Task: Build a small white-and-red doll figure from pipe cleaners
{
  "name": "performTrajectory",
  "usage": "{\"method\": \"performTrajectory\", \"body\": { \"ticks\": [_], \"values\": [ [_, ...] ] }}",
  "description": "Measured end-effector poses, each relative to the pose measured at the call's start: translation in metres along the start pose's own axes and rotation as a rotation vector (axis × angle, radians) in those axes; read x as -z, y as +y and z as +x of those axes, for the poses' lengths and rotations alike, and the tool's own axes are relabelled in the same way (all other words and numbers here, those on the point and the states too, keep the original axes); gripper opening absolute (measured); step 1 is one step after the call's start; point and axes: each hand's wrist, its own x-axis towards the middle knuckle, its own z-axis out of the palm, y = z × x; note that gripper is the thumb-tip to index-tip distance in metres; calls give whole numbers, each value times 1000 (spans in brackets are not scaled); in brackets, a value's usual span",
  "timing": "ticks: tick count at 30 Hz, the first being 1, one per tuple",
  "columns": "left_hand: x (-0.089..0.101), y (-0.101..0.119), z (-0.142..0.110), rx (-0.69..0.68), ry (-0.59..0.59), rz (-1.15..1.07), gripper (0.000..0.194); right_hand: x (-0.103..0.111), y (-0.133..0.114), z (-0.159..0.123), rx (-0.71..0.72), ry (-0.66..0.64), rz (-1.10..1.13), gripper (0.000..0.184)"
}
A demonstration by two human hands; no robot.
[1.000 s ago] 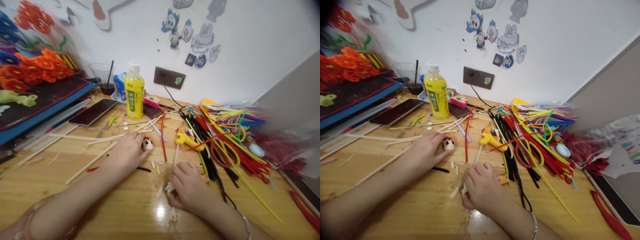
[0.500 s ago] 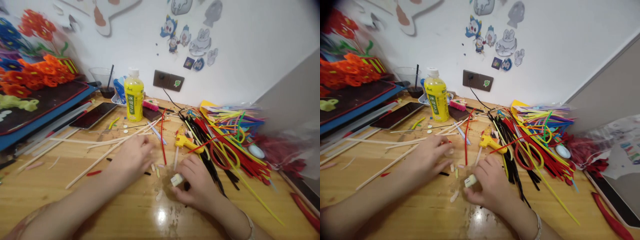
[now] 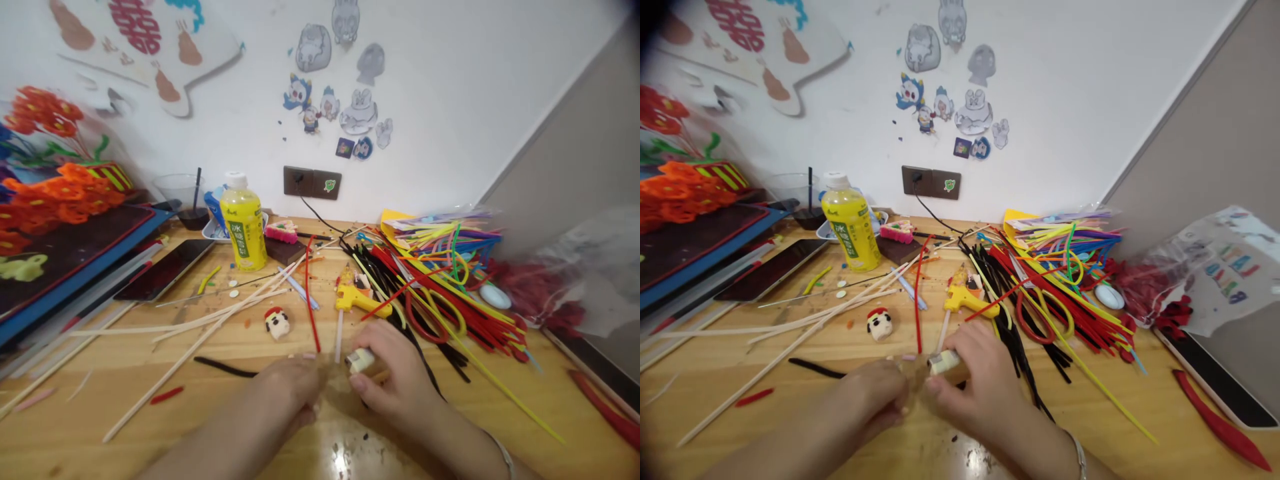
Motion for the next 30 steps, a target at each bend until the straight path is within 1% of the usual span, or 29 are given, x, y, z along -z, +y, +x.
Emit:
{"method": "performTrajectory", "body": {
  "ticks": [1, 2, 4, 5, 6, 8, 10, 12, 14, 15, 17, 18, 23, 27, 30],
  "values": [
    [2, 1, 1, 49, -5, -32, 12, -3, -1, -1, -39, -16, 60, 36],
    [4, 2, 2, 105, 18, -69, 12, -6, -3, -2, -89, -39, 118, 35],
    [8, 5, 3, 185, 70, -182, 5, -13, -7, -3, -199, -82, 209, 25],
    [9, 7, 3, 206, 108, -258, 2, -17, -8, -4, -249, -95, 248, 18],
    [10, 8, 3, 214, 139, -330, 6, -21, -9, -5, -289, -96, 289, 13],
    [10, 11, 2, 209, 187, -420, 12, -26, -10, -6, -347, -75, 369, 8],
    [9, 13, 2, 198, 210, -423, 14, -28, -11, -6, -391, -56, 442, 6],
    [8, 15, 2, 183, 195, -379, 13, -28, -11, -4, -437, -44, 507, 5],
    [9, 16, 2, 170, 156, -303, 8, -27, -12, -2, -483, -26, 563, 11],
    [9, 17, 3, 165, 137, -260, 12, -26, -13, -2, -502, -14, 585, 14],
    [10, 18, 2, 159, 111, -193, 25, -26, -14, -1, -527, 4, 632, 20],
    [10, 18, 2, 163, 105, -178, 28, -26, -14, -2, -532, -4, 660, 24],
    [15, 22, 1, 209, 151, -222, 30, -26, -10, -7, -492, -104, 784, 40],
    [18, 25, 0, 234, 173, -229, 30, -23, -10, -6, -492, -189, 746, 39],
    [19, 27, -1, 234, 169, -228, 29, -18, -15, -4, -481, -232, 648, 34]
  ]
}}
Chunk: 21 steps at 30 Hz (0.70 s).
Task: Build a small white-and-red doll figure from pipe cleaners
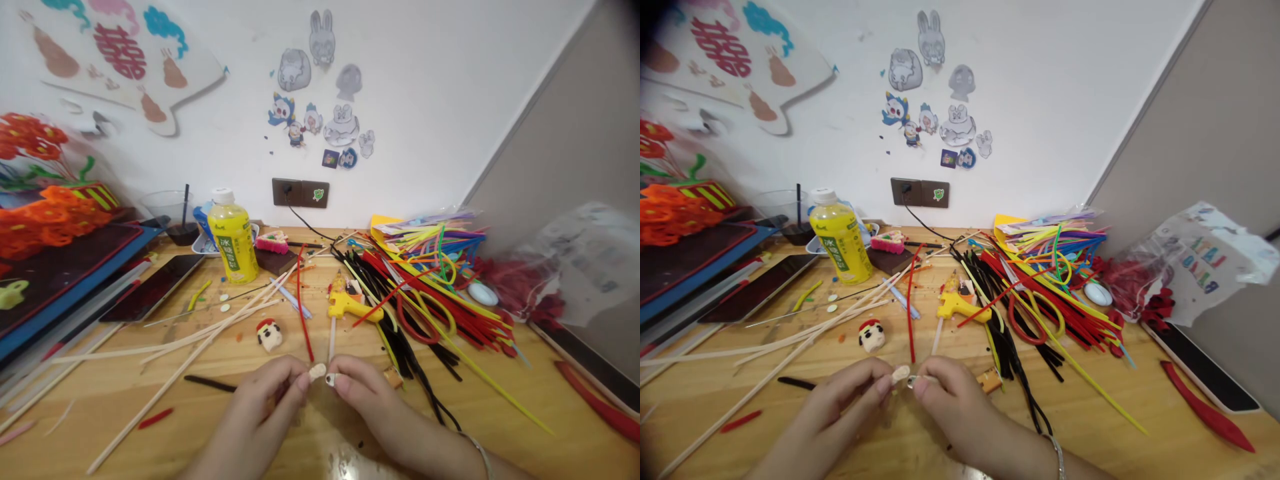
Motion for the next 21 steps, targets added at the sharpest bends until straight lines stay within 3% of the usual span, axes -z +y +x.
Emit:
{"method": "performTrajectory", "body": {
  "ticks": [5, 13, 21],
  "values": [
    [1, 3, -1, 11, 25, -13, 31, 0, -5, -2, 21, 40, -147, 25],
    [3, 9, -1, 42, 30, -35, 30, 0, 4, 0, 3, 73, -84, 25],
    [2, 3, -2, 54, 5, -25, 31, 2, 1, 0, 9, 90, -173, 21]
  ]
}}
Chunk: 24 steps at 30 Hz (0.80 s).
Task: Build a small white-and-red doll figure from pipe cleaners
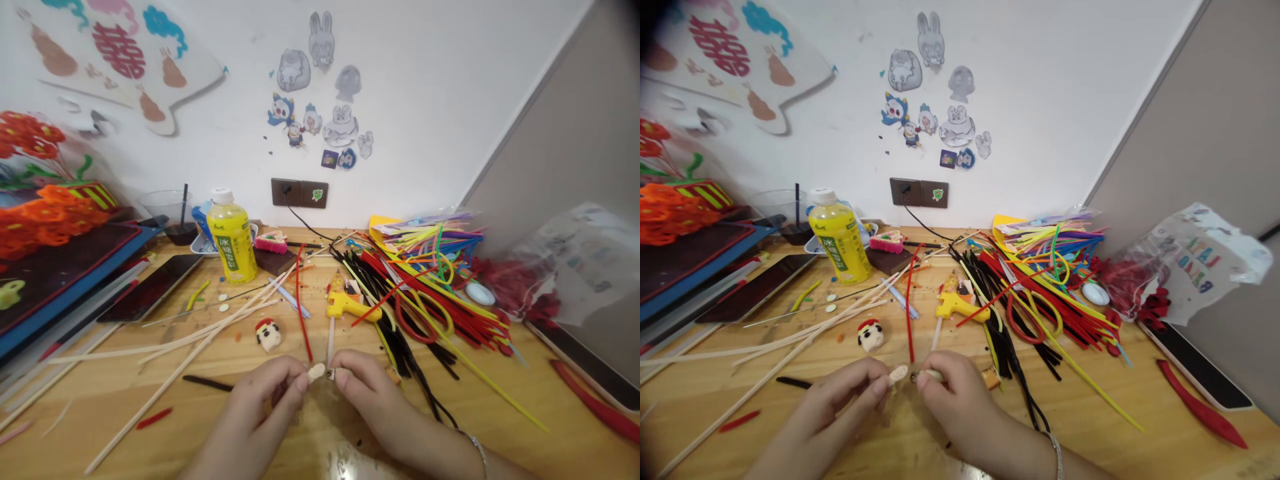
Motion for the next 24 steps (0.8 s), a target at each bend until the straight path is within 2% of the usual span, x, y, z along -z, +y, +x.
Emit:
{"method": "performTrajectory", "body": {
  "ticks": [10, 15, 19, 24],
  "values": [
    [3, -2, 1, -17, -58, -1, 32, 2, 3, 3, -11, 63, 9, 25],
    [3, -4, 1, -56, -78, 23, 32, 5, 3, 5, 25, 5, -66, 22],
    [1, -5, -1, -80, -109, 37, 31, 4, 2, 4, 69, 11, -163, 17],
    [1, -6, -3, -96, -104, 51, 31, 4, 1, 3, 60, -6, -159, 17]
  ]
}}
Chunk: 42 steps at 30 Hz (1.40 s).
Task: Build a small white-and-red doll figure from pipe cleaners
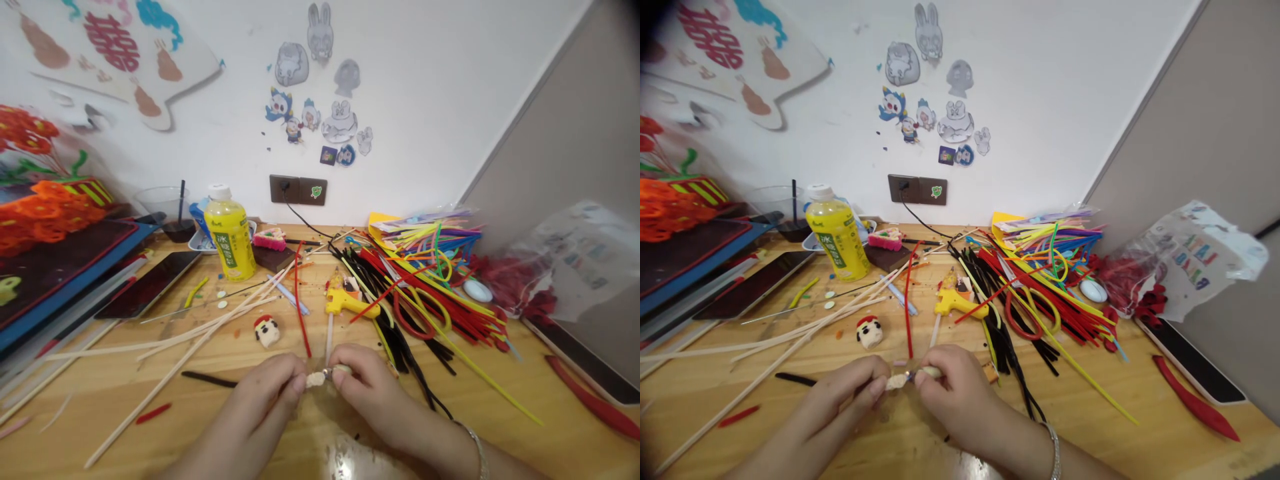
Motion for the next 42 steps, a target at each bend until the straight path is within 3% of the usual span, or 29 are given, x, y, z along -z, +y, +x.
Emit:
{"method": "performTrajectory", "body": {
  "ticks": [4, 11, 14, 20, 25, 36, 42],
  "values": [
    [2, 1, 1, -9, 17, -18, 30, 0, 1, 0, -25, 27, 91, 23],
    [0, 3, 4, 87, 131, -113, 29, -12, -2, 1, -129, 27, 562, 26],
    [-5, 2, 5, 116, 118, -203, 29, -19, 1, 1, -199, 53, 654, 27],
    [-15, 1, 4, 73, 75, -227, 28, -23, 8, 0, -171, 97, 637, 26],
    [-15, 1, 5, 113, 49, -180, 25, -18, -1, 0, -144, 101, 571, 20],
    [-4, 2, 8, 15, 107, -27, 21, -10, -8, 3, -166, -20, 423, 17],
    [-4, 1, 9, 109, 114, -204, 20, -9, -6, 3, -143, -23, 462, 25]
  ]
}}
